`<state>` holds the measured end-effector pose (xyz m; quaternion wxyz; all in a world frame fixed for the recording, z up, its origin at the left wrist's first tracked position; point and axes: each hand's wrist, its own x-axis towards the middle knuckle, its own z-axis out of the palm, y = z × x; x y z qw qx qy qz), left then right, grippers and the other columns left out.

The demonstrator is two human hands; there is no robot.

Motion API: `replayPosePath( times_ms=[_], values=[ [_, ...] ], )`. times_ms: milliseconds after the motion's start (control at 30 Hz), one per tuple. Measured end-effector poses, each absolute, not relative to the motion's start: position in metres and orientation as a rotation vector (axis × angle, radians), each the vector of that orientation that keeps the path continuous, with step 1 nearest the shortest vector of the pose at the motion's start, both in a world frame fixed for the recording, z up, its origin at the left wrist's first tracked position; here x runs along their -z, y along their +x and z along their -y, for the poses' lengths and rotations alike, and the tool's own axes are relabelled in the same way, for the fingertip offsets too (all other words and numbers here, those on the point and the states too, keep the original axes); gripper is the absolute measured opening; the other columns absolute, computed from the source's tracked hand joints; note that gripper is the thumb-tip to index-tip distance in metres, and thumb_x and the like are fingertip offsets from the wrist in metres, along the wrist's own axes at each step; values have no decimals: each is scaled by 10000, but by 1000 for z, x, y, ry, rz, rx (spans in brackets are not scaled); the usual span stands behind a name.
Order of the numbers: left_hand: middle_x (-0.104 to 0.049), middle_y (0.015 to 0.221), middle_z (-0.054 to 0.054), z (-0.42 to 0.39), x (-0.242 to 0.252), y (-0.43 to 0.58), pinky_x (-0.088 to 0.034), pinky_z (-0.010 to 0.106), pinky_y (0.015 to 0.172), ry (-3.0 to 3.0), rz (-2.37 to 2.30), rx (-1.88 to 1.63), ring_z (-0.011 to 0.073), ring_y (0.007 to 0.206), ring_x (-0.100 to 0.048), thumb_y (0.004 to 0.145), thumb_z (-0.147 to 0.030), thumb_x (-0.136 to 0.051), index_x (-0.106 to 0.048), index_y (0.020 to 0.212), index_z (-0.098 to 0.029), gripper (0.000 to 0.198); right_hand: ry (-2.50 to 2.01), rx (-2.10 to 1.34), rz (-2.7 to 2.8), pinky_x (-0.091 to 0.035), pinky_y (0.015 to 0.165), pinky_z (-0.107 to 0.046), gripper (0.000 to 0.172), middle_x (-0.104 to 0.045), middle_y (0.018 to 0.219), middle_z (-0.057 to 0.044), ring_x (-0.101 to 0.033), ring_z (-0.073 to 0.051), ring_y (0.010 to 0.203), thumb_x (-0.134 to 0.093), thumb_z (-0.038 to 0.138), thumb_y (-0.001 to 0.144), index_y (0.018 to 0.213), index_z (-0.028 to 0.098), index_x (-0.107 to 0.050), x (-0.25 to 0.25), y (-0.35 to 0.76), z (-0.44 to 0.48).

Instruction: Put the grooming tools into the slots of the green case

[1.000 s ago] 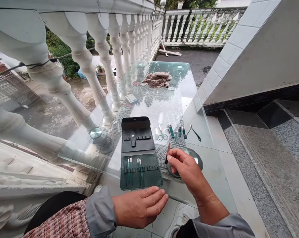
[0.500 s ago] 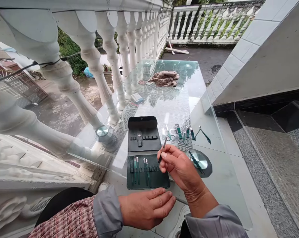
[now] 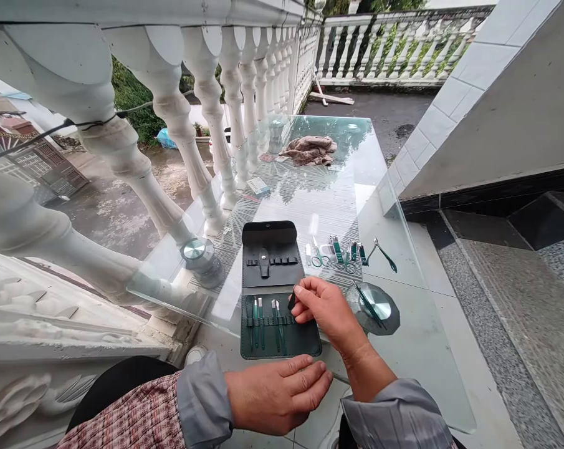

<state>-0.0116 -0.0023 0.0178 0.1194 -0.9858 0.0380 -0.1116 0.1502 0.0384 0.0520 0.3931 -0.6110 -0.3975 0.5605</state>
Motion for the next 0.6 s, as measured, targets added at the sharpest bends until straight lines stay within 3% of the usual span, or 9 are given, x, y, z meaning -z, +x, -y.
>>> replayPosePath(
  times_ms=[233, 600],
  values=[
    [-458, 1327, 173, 2, -19, -11, -351, 376, 1038, -2869, -109, 366, 256, 1202, -456, 922, -186, -322, -527, 1216, 15, 412, -1686, -1387, 1149, -275, 344, -176, 232, -464, 399, 76, -378, -47, 305, -536, 394, 746, 653, 185, -499, -49, 149, -44],
    [-452, 1338, 157, 1, -18, -12, -353, 366, 1028, -2847, -114, 360, 252, 1197, -460, 920, -199, -325, -551, 1208, -33, 402, -1777, -1453, 1203, -270, 316, -166, 222, -439, 348, 71, -348, -44, 284, -534, 305, 723, 547, 185, -472, -54, 145, -48]
  ],
)
